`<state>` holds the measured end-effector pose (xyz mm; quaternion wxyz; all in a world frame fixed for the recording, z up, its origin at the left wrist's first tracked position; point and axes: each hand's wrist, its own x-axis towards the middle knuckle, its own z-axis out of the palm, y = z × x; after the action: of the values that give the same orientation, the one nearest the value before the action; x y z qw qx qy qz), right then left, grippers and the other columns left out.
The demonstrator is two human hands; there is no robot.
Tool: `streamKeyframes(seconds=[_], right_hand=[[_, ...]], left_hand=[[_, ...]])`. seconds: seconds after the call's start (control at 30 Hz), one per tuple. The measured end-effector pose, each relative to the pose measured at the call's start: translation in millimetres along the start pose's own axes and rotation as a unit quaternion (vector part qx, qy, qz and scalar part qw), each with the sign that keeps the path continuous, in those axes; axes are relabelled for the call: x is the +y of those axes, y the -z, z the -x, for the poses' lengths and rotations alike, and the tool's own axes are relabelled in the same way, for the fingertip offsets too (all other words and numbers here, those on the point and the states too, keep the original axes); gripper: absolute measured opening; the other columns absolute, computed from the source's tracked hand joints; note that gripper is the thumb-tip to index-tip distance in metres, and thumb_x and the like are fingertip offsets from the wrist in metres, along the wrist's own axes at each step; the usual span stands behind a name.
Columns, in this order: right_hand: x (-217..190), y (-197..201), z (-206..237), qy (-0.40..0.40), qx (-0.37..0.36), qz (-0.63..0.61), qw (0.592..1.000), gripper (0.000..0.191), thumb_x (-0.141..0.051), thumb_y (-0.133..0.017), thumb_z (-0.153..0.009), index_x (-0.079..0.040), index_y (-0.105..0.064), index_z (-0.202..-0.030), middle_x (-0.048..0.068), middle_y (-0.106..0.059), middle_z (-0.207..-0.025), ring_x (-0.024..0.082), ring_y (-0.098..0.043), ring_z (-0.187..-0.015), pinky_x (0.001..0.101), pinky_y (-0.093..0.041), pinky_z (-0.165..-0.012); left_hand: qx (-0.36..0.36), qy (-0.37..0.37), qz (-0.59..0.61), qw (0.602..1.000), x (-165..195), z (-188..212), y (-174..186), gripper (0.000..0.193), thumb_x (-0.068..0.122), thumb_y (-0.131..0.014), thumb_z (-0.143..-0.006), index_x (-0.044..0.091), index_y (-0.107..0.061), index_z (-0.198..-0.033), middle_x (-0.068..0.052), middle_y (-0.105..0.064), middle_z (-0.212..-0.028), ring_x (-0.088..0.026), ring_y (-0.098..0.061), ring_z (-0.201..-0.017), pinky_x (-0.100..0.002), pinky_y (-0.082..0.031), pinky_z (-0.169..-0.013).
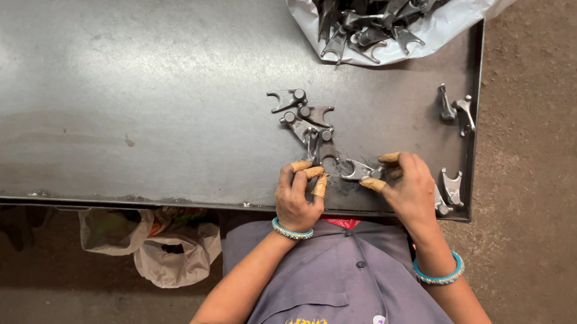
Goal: The person picks small cast metal fork-shaped parts one at a time from a sack on a metal table, turns each part over in both hands to check it, and places it in a pile on the table. They occasionally brush dust aside and continue handling parts from the sack.
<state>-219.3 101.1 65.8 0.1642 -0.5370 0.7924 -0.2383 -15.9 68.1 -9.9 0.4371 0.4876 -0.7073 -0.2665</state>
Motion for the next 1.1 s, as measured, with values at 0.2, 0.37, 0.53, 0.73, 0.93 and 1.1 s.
streamKeyframes(seconds=[0.2, 0.37, 0.53, 0.73, 0.93, 1.1], right_hand=[[4.8, -16.7, 9.5, 0.123, 0.018, -0.003, 0.992, 0.047, -0.015, -0.091, -0.068, -0.004, -0.071, -0.109, 0.009, -0.070, -0.103, 0.031, -0.061, -0.099, 0.0405, -0.052, -0.086], [17.6, -30.4, 6.9, -0.022, -0.098, -0.120, 0.988, 0.038, -0.006, -0.085, -0.078, -0.003, -0.068, -0.112, 0.010, -0.069, -0.101, 0.020, -0.066, -0.091, 0.0329, -0.055, -0.081], [30.3, -41.2, 1.8, -0.009, -0.210, -0.392, 0.896, 0.039, 0.006, -0.070, -0.085, 0.001, -0.058, -0.122, 0.006, -0.067, -0.110, 0.014, -0.065, -0.102, 0.0299, -0.056, -0.087], [12.4, -40.7, -15.6, 0.044, -0.238, -0.307, 0.920, 0.042, 0.001, -0.080, -0.082, 0.002, -0.064, -0.121, 0.009, -0.070, -0.109, 0.017, -0.066, -0.097, 0.0307, -0.055, -0.087], [2.2, -42.2, -41.1, 0.249, -0.098, 0.046, 0.962, 0.034, -0.010, -0.083, -0.090, 0.003, -0.060, -0.112, 0.013, -0.065, -0.122, 0.033, -0.056, -0.114, 0.0408, -0.048, -0.102], [29.7, -72.2, -53.2, 0.369, -0.065, 0.137, 0.917, 0.031, -0.007, -0.075, -0.089, 0.003, -0.060, -0.115, 0.015, -0.060, -0.125, 0.035, -0.049, -0.124, 0.0405, -0.043, -0.111]], left_hand=[[0.003, -0.038, 0.009, 0.999, 9.7, -5.5, 6.8, 0.023, 0.014, -0.081, -0.086, 0.009, -0.071, -0.105, -0.010, -0.063, -0.109, -0.029, -0.066, -0.096, -0.040, -0.056, -0.079], [-0.032, -0.099, 0.032, 0.994, 7.1, -7.3, 10.8, 0.033, 0.023, -0.083, -0.084, 0.007, -0.072, -0.111, -0.010, -0.066, -0.105, -0.031, -0.064, -0.096, -0.043, -0.055, -0.080], [-0.082, -0.050, 0.116, 0.989, -3.9, -2.8, 14.1, 0.025, 0.018, -0.077, -0.091, 0.008, -0.072, -0.114, -0.008, -0.071, -0.102, -0.029, -0.069, -0.095, -0.040, -0.057, -0.084], [-0.047, 0.027, 0.201, 0.978, -4.9, -1.8, 38.8, 0.015, 0.018, -0.078, -0.092, 0.010, -0.074, -0.104, -0.007, -0.075, -0.099, -0.025, -0.072, -0.090, -0.036, -0.056, -0.081], [0.203, 0.073, 0.015, 0.976, -36.3, -4.0, 125.1, 0.015, 0.015, -0.082, -0.089, 0.009, -0.073, -0.100, -0.007, -0.073, -0.094, -0.025, -0.070, -0.080, -0.036, -0.056, -0.072], [0.485, 0.116, -0.145, 0.854, -96.9, 23.8, 218.1, 0.017, 0.005, -0.074, -0.089, 0.007, -0.069, -0.106, -0.008, -0.072, -0.100, -0.023, -0.071, -0.094, -0.036, -0.056, -0.087]])
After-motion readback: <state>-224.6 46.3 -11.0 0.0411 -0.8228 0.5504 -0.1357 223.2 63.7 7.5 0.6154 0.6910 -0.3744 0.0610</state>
